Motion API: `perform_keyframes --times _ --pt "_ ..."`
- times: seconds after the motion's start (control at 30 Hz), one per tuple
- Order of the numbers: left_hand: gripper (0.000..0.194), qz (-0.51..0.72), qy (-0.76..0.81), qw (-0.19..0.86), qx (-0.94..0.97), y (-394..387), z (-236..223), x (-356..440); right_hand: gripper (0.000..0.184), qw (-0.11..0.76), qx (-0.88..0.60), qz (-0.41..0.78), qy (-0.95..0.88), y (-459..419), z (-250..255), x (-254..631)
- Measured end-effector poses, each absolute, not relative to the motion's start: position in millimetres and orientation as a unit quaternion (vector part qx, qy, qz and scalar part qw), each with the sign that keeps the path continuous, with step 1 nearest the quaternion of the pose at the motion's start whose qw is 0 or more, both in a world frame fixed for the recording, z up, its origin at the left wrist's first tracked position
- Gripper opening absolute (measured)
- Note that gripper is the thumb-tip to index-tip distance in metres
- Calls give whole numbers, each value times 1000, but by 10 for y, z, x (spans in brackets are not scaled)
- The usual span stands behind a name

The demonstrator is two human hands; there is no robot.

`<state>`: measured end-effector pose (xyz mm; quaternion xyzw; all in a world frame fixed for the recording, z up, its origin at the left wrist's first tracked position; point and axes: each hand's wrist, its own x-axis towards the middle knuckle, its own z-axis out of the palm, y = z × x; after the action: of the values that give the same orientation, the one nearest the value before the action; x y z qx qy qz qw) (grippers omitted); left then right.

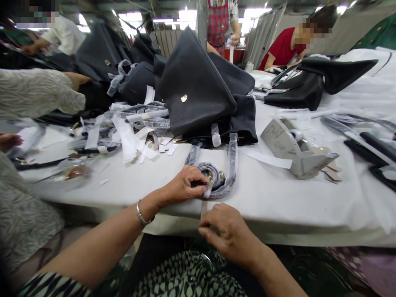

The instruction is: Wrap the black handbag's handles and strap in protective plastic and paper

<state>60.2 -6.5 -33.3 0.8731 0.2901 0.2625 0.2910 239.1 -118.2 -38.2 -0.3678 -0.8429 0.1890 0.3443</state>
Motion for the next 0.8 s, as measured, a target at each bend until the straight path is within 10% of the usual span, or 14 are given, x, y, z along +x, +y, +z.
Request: perform_keyframes --times 0.8 --pt "27 251 300 314 865 -74 -292 592 16 266 -490 -93 -825 -939 -432 2395"
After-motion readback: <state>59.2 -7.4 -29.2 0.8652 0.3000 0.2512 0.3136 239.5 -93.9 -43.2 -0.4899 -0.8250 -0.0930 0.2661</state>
